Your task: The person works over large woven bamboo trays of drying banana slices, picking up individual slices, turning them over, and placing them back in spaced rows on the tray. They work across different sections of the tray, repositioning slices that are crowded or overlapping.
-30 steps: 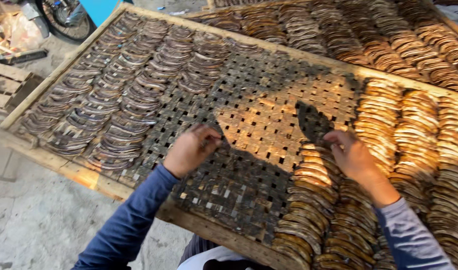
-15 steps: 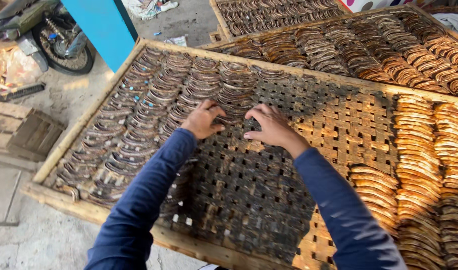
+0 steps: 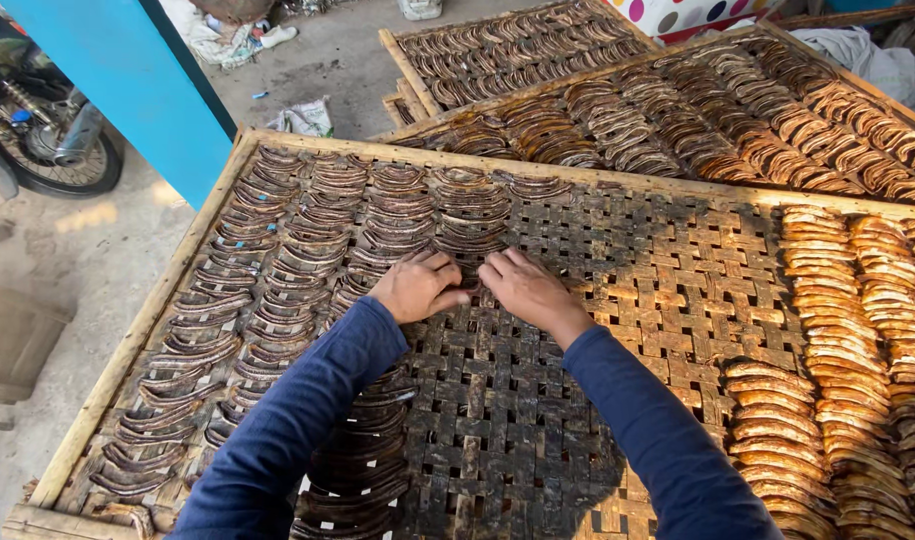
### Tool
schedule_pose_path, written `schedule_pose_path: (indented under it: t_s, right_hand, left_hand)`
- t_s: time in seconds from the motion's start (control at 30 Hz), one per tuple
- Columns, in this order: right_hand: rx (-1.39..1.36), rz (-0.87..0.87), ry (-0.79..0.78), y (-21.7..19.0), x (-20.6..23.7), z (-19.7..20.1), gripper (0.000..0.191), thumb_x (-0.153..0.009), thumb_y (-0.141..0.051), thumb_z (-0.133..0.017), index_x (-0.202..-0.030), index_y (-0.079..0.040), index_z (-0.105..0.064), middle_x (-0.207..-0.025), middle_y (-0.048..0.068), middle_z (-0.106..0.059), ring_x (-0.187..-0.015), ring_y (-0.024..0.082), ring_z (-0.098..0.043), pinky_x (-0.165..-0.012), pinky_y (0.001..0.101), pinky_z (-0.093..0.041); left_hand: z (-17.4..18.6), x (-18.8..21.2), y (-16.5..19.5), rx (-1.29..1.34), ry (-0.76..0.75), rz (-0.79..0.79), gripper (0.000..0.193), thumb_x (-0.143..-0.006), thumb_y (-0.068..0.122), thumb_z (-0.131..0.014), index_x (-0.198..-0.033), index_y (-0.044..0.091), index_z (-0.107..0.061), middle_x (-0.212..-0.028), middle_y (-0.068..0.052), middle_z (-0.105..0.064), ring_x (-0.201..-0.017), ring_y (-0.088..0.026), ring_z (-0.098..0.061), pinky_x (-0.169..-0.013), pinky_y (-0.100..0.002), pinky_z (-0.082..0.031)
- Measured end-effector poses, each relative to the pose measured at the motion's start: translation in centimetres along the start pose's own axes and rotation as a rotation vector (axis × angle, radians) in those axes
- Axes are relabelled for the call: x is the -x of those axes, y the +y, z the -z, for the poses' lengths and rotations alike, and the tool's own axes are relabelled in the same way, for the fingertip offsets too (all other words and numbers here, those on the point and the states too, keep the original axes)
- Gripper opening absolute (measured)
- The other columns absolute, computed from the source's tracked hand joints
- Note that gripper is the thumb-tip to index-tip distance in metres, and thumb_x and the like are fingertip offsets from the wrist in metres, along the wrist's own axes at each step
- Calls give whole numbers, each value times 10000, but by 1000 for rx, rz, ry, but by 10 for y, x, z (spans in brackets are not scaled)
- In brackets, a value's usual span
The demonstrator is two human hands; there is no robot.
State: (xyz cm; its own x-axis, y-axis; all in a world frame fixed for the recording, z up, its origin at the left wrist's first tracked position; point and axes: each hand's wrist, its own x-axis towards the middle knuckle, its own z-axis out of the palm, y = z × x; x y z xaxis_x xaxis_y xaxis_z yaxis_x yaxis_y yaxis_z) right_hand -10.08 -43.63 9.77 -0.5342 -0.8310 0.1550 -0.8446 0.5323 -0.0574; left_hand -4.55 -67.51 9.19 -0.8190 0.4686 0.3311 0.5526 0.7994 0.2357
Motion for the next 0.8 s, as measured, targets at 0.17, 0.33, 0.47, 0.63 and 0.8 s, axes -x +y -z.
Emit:
schedule_pose_path:
  t_s: [0.17,0.33,0.47,0.63,0.8]
  right_hand:
    - [-97,-126,14,-3,-20,7,184,-987,-100,-583,-1147,-72,-496,-1150,134,-571,-1159,316,-568,-1007,455,-485]
    - [-394,-320,-18,3,-31,14,513,-860,-246,-761,-1275,-84,-508,-1203,128,-552,-1173,342,-539,-1009,487,-434]
    - [-285,-202,91,21,-42,3,419,-800,-286,-824,-1129,-97,-648,-1241,129,-570,-1221,352,-506,-1031,510,-382]
    - [-284,-120,84,46,-51,-10,314,-902,-287,-756,-1146,-119,-650,-1269,70,-618,-1249,310,-544,-1083,501,-389]
    - [-89,-108,9,42,-58,-12,294,-1004,-172,-618,-1281,-94,-561,-1267,108,-648,-1245,318,-589,-1038,466,-480]
  left_hand:
    - [5,-14,-16,55,-31,56,333,-849,378,-758,-989,102,-633,-989,-84,-661,-976,-333,-676,-796,-477,-545]
    - [-9,-33,-24,-86,30,51,287,-863,186,-729,-1061,66,-559,-998,-144,-662,-850,-388,-699,-732,-492,-570]
    - [-13,-42,-22,-31,119,103,346,-813,159,-730,-1121,79,-593,-1034,-146,-663,-960,-370,-680,-833,-487,-554]
    - [-5,-55,-37,25,124,0,464,-725,243,-815,-1141,99,-667,-1178,-187,-656,-1081,-415,-606,-942,-551,-470]
    - [-24,-69,-50,-204,19,91,266,-939,180,-694,-1167,51,-648,-1058,-127,-693,-1010,-316,-692,-874,-447,-573]
